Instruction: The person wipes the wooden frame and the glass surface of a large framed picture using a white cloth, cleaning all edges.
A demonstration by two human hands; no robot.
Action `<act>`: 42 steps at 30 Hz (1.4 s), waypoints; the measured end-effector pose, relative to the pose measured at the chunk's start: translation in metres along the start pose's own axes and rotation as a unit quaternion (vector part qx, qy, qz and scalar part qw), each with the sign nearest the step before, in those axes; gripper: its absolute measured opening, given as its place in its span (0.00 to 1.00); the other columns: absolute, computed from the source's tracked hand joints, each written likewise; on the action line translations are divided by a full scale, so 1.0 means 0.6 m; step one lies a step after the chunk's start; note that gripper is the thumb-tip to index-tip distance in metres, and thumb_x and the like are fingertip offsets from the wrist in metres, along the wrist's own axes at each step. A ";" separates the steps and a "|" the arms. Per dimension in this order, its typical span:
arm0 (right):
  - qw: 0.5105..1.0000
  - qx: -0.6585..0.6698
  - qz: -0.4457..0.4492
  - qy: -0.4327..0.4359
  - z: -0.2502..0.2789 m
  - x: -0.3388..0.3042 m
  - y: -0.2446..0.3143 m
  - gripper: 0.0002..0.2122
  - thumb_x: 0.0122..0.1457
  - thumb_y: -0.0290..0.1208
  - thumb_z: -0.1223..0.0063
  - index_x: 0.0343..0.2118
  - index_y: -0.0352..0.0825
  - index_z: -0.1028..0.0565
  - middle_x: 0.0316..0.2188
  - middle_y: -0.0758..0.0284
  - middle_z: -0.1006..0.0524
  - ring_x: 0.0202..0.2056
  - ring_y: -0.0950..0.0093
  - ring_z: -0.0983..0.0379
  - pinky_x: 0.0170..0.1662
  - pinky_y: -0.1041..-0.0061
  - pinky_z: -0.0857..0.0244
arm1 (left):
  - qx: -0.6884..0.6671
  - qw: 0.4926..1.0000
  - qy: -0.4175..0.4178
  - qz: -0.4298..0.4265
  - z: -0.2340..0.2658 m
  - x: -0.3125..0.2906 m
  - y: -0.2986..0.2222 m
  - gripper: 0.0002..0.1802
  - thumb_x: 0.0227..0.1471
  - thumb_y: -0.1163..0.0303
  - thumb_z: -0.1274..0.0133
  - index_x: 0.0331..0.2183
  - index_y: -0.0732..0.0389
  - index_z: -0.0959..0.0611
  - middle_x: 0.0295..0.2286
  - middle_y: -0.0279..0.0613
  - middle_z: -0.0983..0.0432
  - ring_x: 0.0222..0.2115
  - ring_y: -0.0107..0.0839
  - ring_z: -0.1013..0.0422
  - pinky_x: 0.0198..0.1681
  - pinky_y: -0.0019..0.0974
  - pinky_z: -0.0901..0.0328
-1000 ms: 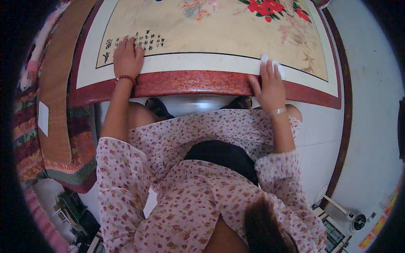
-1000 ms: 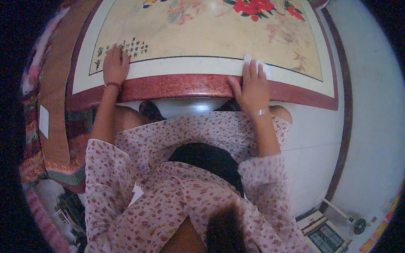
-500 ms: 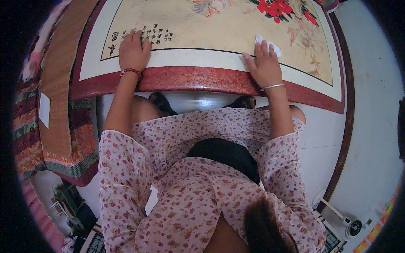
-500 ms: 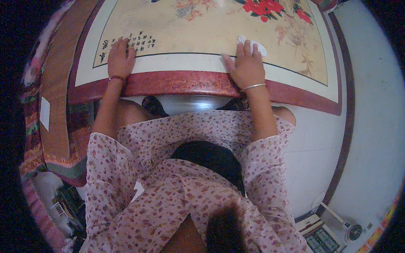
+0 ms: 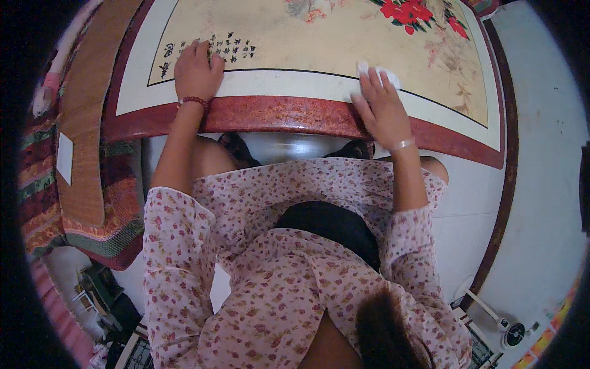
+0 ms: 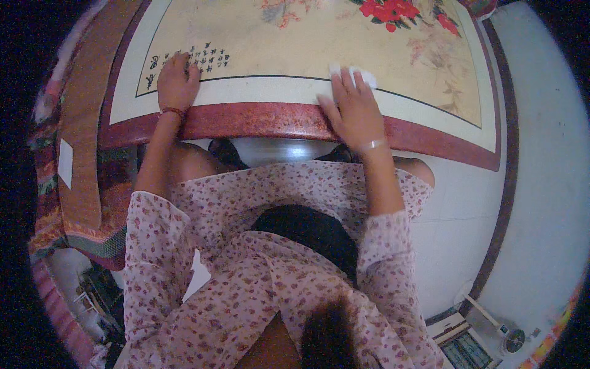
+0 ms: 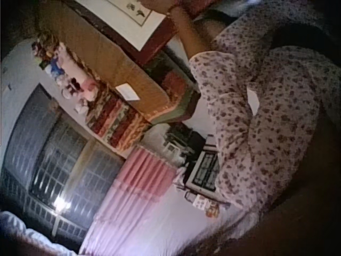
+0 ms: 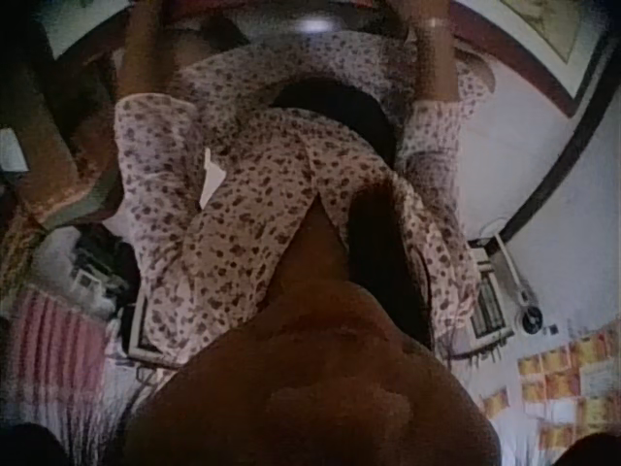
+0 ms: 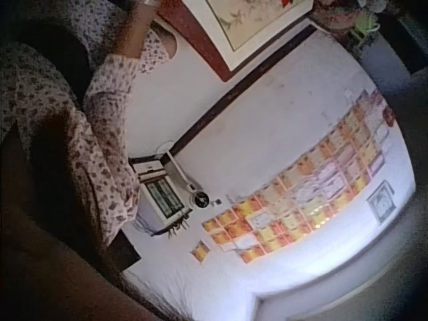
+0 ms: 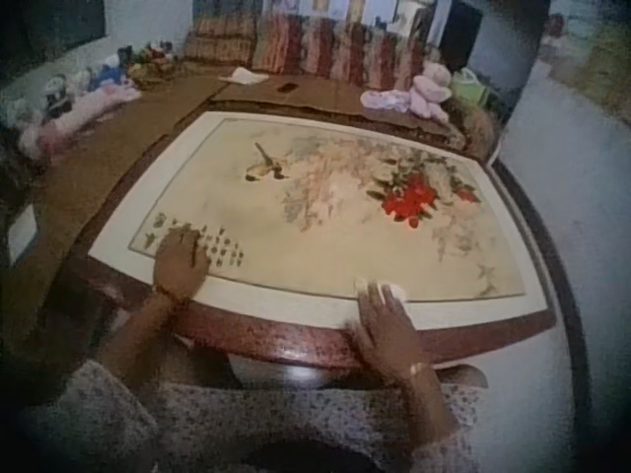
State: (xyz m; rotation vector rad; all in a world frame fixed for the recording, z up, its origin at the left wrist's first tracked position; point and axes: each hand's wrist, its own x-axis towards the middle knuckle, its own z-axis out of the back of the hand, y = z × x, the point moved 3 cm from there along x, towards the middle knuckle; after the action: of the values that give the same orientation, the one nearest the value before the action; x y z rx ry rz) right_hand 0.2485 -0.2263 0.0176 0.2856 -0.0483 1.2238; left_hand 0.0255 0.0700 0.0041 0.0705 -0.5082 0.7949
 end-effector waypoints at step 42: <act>0.999 -0.011 0.029 -0.007 -0.041 0.069 0.156 0.37 0.58 0.58 0.59 0.55 0.23 0.36 0.60 0.46 0.43 0.62 0.47 0.50 0.63 0.55 0.55 | -0.001 1.000 -0.017 -0.022 0.005 -0.002 -0.011 0.22 0.50 0.62 0.54 0.44 0.65 0.23 0.47 0.57 0.30 0.49 0.51 0.34 0.53 0.49 0.40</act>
State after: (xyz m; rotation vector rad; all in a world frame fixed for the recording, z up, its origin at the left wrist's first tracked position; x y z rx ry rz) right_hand 0.1724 -0.1532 0.0193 0.2758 -0.0834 1.2776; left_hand 0.0283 0.0636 0.0073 0.0926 -0.5374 0.7514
